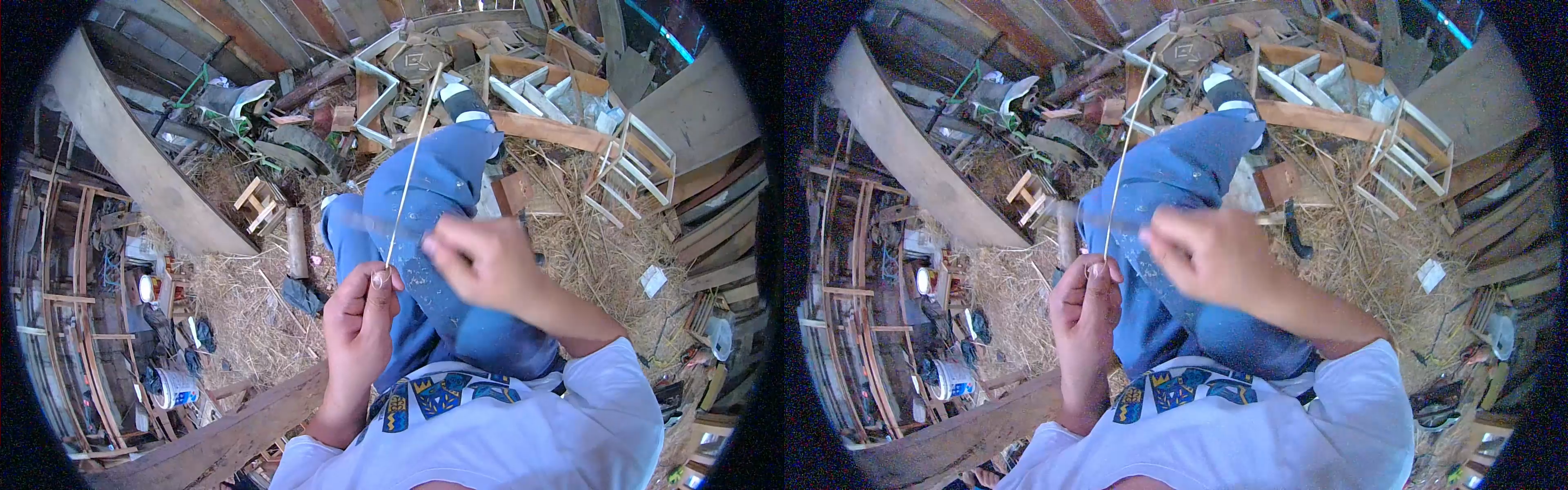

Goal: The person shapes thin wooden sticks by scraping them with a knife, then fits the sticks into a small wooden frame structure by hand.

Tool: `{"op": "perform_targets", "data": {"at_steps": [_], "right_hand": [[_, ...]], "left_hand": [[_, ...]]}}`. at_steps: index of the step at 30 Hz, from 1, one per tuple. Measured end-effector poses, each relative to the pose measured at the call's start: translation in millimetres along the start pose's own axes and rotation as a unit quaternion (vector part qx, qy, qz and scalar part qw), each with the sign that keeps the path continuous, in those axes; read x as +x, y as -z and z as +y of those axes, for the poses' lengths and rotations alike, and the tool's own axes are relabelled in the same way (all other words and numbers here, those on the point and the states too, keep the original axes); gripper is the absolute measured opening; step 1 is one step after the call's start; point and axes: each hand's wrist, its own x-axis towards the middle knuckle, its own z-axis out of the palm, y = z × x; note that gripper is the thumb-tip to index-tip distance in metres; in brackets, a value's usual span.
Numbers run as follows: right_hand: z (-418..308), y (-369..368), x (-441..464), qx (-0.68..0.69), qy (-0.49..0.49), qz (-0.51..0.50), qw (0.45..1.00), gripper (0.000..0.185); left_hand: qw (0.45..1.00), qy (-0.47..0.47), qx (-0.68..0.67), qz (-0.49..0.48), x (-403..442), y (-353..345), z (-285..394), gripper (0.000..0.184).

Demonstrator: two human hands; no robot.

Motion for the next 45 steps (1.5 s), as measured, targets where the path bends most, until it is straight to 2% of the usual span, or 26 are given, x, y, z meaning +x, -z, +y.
{"op": "perform_targets", "data": {"at_steps": [2,3,6,9,10,12,13,14,17,18,20,22,24,26,28,30,32,33,34,36,37,38,40,42,44,45], "right_hand": [[-9,-6,-11,0.021,0.061,-0.071,0.995,0.027],[-6,-4,-8,0.016,0.076,-0.053,0.996,0.029],[1,8,10,0.028,-0.016,0.01,0.999,0.028],[-8,-5,-9,0.041,0.06,-0.06,0.996,0.028],[-7,-4,-7,0.042,0.058,-0.058,0.996,0.028],[-4,4,0,0.039,-0.014,-0.055,0.998,0.028],[4,3,6,0.038,0.005,0.011,0.999,0.028],[4,1,4,0.037,0.008,0.01,0.999,0.028],[-10,-4,-9,0.035,0.079,-0.067,0.994,0.025],[-7,-3,-6,0.036,0.077,-0.066,0.994,0.025],[3,3,4,0.047,-0.002,-0.027,0.999,0.025],[2,3,5,0.03,0.013,0.009,0.999,0.025],[-7,-2,-7,0.044,0.056,-0.065,0.995,0.025],[-7,-1,-6,0.022,0.09,-0.055,0.994,0.024],[3,4,3,0.042,0.018,-0.007,0.999,0.024],[-1,3,3,0.025,0.029,0.007,0.999,0.024],[-12,1,-8,0.026,0.077,-0.065,0.995,0.024],[-11,3,-7,0.023,0.084,-0.065,0.994,0.024],[-7,5,-3,0.023,0.082,-0.066,0.994,0.024],[3,8,7,0.035,0.012,0.007,0.999,0.027],[2,5,4,0.01,0.007,-0.004,1.0,0.028],[-1,1,-1,0.01,0.009,-0.003,1.0,0.028],[-9,-5,-10,0.025,0.098,-0.048,0.994,0.027],[-3,0,-4,0.015,0.097,-0.057,0.994,0.027],[6,3,7,0.02,0.025,0.009,0.999,0.027],[2,1,3,0.006,0.017,-0.007,1.0,0.029]], "left_hand": [[1.0,-0.019,-0.003,0.014,0,0,-3,0.024],[1.0,-0.017,-0.002,0.013,0,1,-2,0.024],[0.999,-0.021,0.026,0.02,-3,-1,0,0.023],[0.999,-0.028,0.018,0.021,-3,-1,2,0.023],[0.999,-0.035,0.024,0.021,-2,0,2,0.023],[0.999,-0.037,0.028,0.021,-4,0,1,0.023],[0.999,-0.031,0.032,0.024,-5,-2,2,0.023],[0.999,-0.027,0.035,0.028,-5,-4,3,0.023],[0.998,-0.038,0.032,0.026,-4,1,-1,0.022],[0.999,-0.036,0.033,0.024,-3,1,0,0.022],[0.998,-0.039,0.043,0.021,-6,1,1,0.02],[0.997,-0.055,0.049,0.034,-7,-3,0,0.019],[0.995,-0.07,0.063,0.041,-5,-5,0,0.018],[0.988,-0.102,0.098,0.059,-4,-6,-5,0.022],[0.992,-0.082,0.086,0.051,-6,-9,2,0.02],[0.994,-0.071,0.074,0.042,-6,-10,4,0.019],[0.998,-0.058,0.026,0.026,-6,-7,3,0.021],[0.998,-0.057,0.027,0.025,-5,-6,3,0.021],[0.998,-0.048,0.038,0.02,-6,-5,4,0.022],[0.998,-0.039,0.046,0.017,-7,-6,4,0.023],[0.999,-0.03,0.028,0.017,-8,-7,4,0.023],[1.0,-0.021,0.012,0.017,-8,-7,5,0.024],[0.999,-0.024,0.02,0.013,-7,-2,2,0.024],[0.999,-0.022,0.025,0.011,-8,-1,2,0.024],[1.0,-0.006,0.018,0.005,-8,-3,6,0.025],[1.0,-0.009,0.017,0.007,-8,-3,6,0.025]]}}
